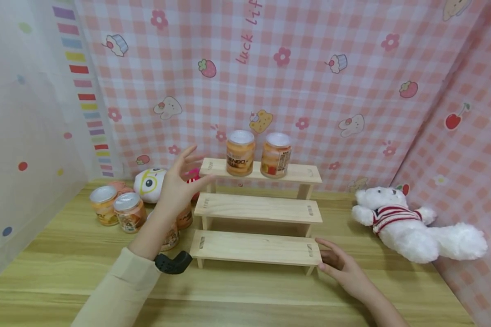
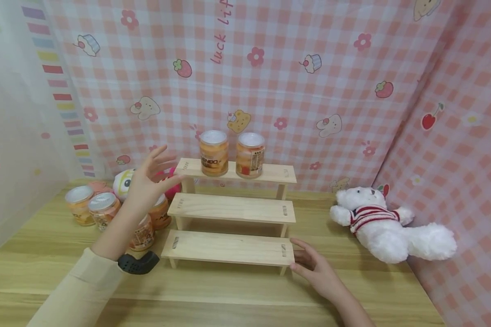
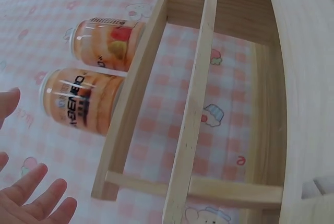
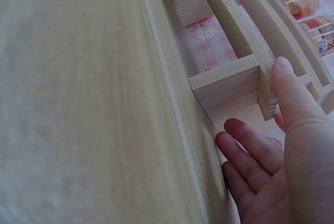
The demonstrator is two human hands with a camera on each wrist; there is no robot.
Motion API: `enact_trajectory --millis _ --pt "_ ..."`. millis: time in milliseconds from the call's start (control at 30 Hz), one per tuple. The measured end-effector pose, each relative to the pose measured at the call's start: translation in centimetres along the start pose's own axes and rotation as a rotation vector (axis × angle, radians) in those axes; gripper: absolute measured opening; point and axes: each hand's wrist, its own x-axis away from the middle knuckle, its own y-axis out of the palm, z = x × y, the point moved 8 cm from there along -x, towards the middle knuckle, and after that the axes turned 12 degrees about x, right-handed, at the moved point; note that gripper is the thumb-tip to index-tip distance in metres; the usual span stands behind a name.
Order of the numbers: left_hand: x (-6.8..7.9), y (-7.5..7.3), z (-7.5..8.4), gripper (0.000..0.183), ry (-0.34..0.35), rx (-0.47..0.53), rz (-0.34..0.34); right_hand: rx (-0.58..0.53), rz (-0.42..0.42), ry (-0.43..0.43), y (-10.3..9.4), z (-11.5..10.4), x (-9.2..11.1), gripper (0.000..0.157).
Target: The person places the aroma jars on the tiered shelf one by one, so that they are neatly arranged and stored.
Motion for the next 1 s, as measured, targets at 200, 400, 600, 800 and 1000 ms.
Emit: enact_trajectory --millis 200,400,600,800,1000 --pt "1.5 -2.4 0.4 0.078 0.020 -0.029 0.028 0.011 0.004 0.007 -0.1 0.0 0.0 0.056" --pt "3.0 -5.2 0.6 0.075 0.053 -0.086 0.079 0.005 0.004 0.004 -0.1 0.0 -0.1 0.056" --pt "4.3 -8.5 0.0 0.075 0.031 -0.166 0.141 0.006 0.003 -0.004 -0.1 0.1 -0.1 0.055" --pt "5.1 -11.4 -0.9 0.076 0.026 -0.215 0.177 0.008 0.005 -0.003 0.0 0.1 -0.1 0.055" --pt "5.7 -14.3 -1.7 0.078 0.023 -0.245 0.209 0.009 0.005 0.005 0.0 0.2 0.0 0.056"
